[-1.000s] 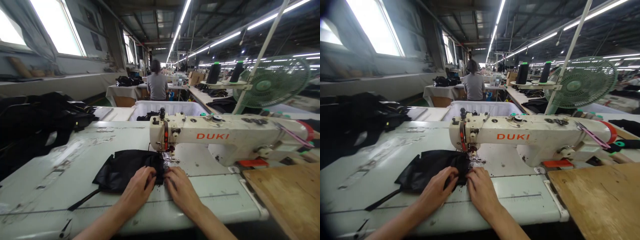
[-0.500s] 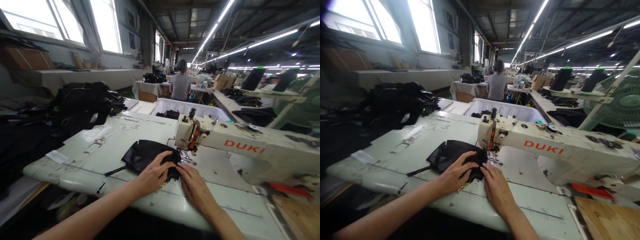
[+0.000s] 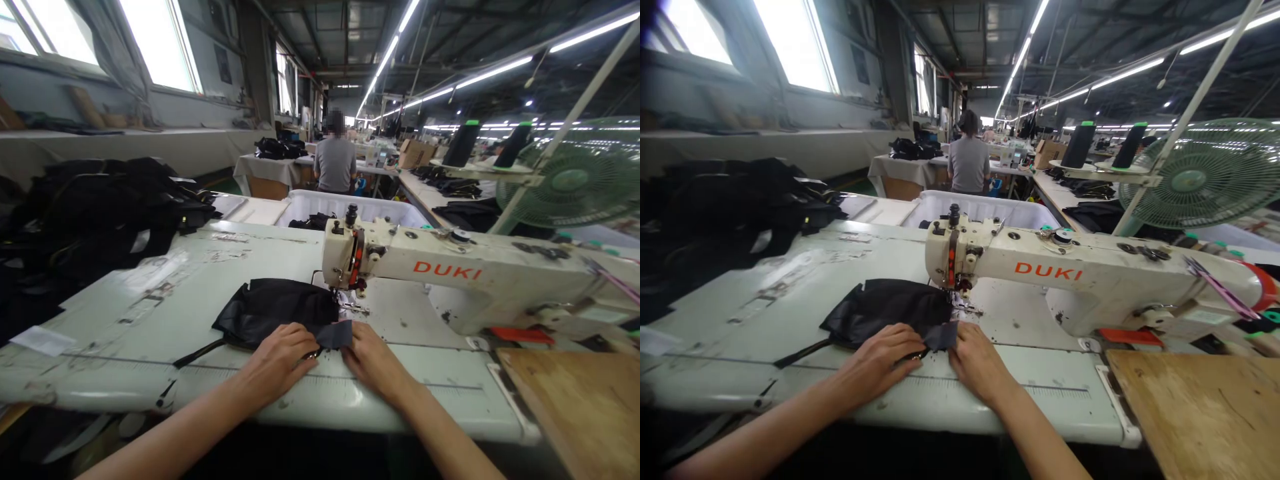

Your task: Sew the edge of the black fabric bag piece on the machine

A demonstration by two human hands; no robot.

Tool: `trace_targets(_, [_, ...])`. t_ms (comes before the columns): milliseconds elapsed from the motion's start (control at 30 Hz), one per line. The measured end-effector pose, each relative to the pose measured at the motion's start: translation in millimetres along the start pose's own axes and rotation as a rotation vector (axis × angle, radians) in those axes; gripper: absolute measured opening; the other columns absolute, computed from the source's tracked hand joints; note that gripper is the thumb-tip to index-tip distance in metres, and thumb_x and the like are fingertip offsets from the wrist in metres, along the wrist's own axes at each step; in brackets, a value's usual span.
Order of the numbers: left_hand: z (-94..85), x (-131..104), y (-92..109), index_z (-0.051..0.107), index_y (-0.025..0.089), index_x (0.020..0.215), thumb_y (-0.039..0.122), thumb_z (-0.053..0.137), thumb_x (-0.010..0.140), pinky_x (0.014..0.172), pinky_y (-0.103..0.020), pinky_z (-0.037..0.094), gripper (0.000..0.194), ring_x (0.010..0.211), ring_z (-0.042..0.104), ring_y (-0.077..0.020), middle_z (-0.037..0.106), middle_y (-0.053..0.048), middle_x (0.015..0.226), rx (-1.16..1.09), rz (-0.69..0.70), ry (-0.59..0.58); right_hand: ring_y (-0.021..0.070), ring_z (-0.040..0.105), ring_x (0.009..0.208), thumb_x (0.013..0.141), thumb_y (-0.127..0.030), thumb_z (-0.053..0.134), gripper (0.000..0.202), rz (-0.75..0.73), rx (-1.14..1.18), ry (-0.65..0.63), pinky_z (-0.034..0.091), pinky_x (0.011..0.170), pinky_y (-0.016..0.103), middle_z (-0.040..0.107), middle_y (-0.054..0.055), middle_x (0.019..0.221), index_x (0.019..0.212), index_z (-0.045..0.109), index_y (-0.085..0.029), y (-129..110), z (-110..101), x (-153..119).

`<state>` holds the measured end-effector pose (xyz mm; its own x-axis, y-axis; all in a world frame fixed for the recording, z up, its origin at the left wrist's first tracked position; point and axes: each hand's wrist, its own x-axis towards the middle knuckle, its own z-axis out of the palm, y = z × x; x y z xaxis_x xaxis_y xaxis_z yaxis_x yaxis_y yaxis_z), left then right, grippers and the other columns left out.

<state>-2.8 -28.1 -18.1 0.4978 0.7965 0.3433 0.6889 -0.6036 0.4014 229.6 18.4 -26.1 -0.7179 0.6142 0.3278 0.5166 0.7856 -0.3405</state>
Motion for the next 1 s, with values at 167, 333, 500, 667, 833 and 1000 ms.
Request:
trace_targets(167, [4.7,6.5,9.9,0.071,0.021,0.096,0.014,0.067,0.084,0.089,-0.037,0.047,0.013,0.098,0.059,-0.0230,0.069,-0.003,0.099,0.001,-0.128,0.041,0.0262,0.056,0.109,0.092,-0.012,0.055,0.022,0.081,-0.008,0.031,0.050,0.094,0.042,0.060,0.013,0.116,0.113,0.058,-0.017,-0.7,-6.2,-7.1])
trace_targets(333, [-1.0,3.5,10.7,0.070,0.021,0.098,0.010,0.065,0.083,0.089,-0.033,0.048,0.019,0.097,0.060,-0.0210,0.067,-0.001,0.096,-0.003,-0.205,0.036,0.0269,0.055,0.101,0.094,-0.015,0.054,0.010,0.093,-0.011,0.024,0.049,0.087,0.044,0.061,0.010,0.107,0.103,0.059,-0.018,-11.5,-7.3,-23.0])
trace_targets(500, [-7.5,-0.2,0.1,0.070,0.027,0.109,0.018,0.075,0.080,0.093,-0.028,0.048,0.031,0.102,0.060,-0.0185,0.059,-0.001,0.113,-0.029,-0.182,-0.040,0.0238,0.052,0.106,0.095,-0.016,0.055,0.020,0.045,0.015,-0.008,0.044,0.092,0.040,0.061,0.006,0.112,0.114,0.057,-0.021,-19.2,-6.6,-23.5])
trace_targets(667, [-4.6,-8.5,-0.8,0.063,0.024,0.121,0.013,0.073,0.082,0.089,-0.029,0.050,0.042,0.097,0.061,-0.0189,0.062,-0.003,0.105,-0.028,-0.147,0.053,0.0239,0.052,0.105,0.096,-0.018,0.054,0.021,0.051,0.008,0.003,0.044,0.092,0.039,0.060,0.008,0.112,0.116,0.057,-0.020,-18.8,-2.2,-18.8])
trace_targets(833, [-1.3,-12.8,0.8,0.068,0.020,0.104,0.018,0.061,0.093,0.087,-0.027,0.049,0.013,0.095,0.062,-0.0173,0.067,-0.002,0.099,-0.048,-0.082,0.065,0.0252,0.052,0.103,0.097,-0.019,0.051,0.023,0.049,-0.022,0.003,0.045,0.091,0.041,0.060,0.009,0.109,0.119,0.058,-0.019,-19.4,0.9,-19.2])
trace_targets(1000, [-1.0,-10.6,3.6,0.066,0.019,0.101,0.017,0.053,0.096,0.086,-0.029,0.049,0.014,0.094,0.060,-0.0183,0.066,-0.004,0.096,-0.033,-0.041,0.049,0.0258,0.051,0.102,0.096,-0.018,0.053,0.023,0.046,-0.056,0.006,0.045,0.090,0.042,0.059,0.008,0.106,0.118,0.060,-0.020,-20.0,3.3,-19.1])
